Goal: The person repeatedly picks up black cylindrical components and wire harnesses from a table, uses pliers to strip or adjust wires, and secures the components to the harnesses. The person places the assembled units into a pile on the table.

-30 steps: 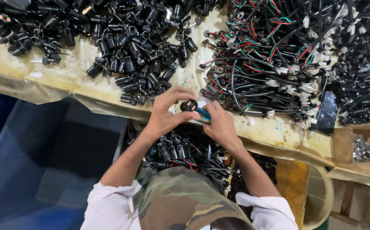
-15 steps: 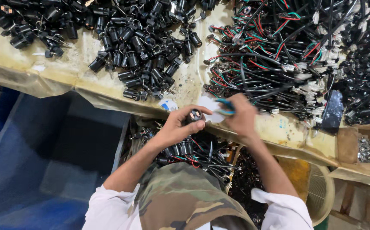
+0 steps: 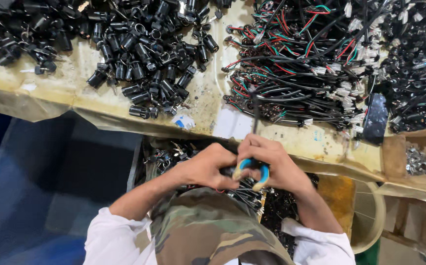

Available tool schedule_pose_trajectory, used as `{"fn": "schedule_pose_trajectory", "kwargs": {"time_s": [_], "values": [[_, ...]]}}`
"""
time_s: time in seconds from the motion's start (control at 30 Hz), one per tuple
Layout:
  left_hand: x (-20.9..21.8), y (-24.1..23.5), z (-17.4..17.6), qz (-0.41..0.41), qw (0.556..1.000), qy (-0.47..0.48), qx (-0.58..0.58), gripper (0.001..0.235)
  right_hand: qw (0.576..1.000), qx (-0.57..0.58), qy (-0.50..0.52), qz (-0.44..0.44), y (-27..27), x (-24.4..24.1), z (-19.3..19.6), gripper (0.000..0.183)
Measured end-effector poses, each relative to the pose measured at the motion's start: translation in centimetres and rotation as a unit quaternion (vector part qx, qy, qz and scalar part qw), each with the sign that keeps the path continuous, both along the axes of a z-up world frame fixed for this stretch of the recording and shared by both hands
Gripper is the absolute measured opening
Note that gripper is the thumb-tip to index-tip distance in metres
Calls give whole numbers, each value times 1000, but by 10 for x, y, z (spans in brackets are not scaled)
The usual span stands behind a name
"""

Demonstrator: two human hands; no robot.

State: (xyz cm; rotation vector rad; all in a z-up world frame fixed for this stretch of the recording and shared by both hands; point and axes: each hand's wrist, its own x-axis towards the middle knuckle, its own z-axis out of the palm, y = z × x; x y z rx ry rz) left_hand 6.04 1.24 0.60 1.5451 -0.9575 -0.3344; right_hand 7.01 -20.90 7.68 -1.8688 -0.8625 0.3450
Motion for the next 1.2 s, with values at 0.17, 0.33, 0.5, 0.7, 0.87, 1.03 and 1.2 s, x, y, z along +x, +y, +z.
{"fn": "schedule_pose_trajectory", "kwargs": {"time_s": [0.17,0.33,0.5,0.7,0.87,1.03,1.2], "values": [[6,8,5,125,988,-83,33,23,974,4,-72,-216,32,-10,0,30],[-27,-8,9,214,973,-88,1,19,916,350,121,-156,18,-39,-17,52],[-61,-30,1,195,967,-158,39,30,758,537,368,42,2,-60,-33,63],[-40,-30,12,216,957,-193,20,28,806,496,312,-82,7,-63,-38,56],[-17,36,27,-101,989,2,-111,20,882,327,280,-191,-8,38,-26,39],[-36,46,-7,-10,969,-184,162,42,874,-328,-180,-310,34,127,-100,20],[-20,53,-39,-37,980,-118,158,60,836,-296,-239,-395,38,118,-127,18]]}}
